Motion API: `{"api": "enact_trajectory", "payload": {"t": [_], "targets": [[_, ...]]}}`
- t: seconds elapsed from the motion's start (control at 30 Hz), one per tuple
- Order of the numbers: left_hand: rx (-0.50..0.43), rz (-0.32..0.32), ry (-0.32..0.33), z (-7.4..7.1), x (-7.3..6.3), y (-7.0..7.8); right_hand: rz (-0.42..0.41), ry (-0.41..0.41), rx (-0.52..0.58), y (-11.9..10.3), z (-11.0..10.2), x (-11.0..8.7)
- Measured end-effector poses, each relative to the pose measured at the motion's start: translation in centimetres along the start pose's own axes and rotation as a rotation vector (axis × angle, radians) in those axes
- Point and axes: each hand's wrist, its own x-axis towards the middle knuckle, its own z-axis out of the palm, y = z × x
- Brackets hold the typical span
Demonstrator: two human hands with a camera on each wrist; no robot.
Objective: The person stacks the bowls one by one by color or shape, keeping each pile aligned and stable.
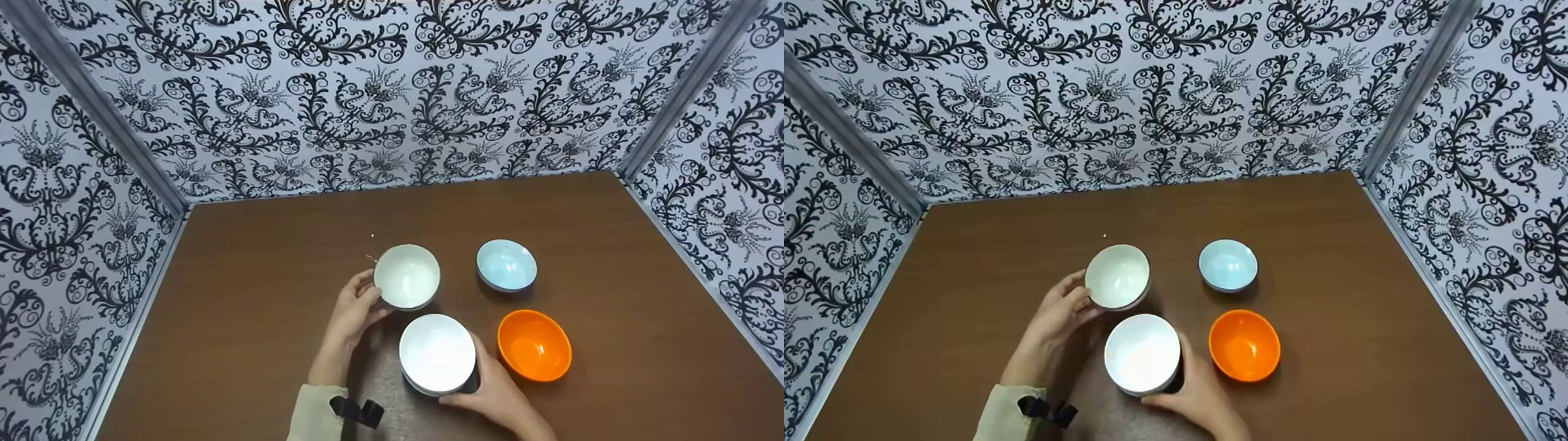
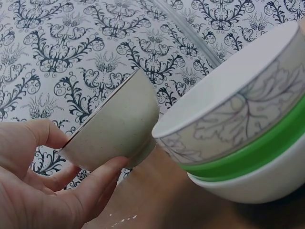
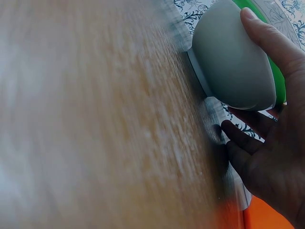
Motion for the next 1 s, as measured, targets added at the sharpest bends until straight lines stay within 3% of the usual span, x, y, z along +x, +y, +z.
{"api": "enact_trajectory", "payload": {"t": [1.0], "targets": [[0.076, 0.023, -0.106, 0.5, -1.7, 1.5, 0.008, -0.011, 0.007, 0.1, 0.0, 0.0]]}}
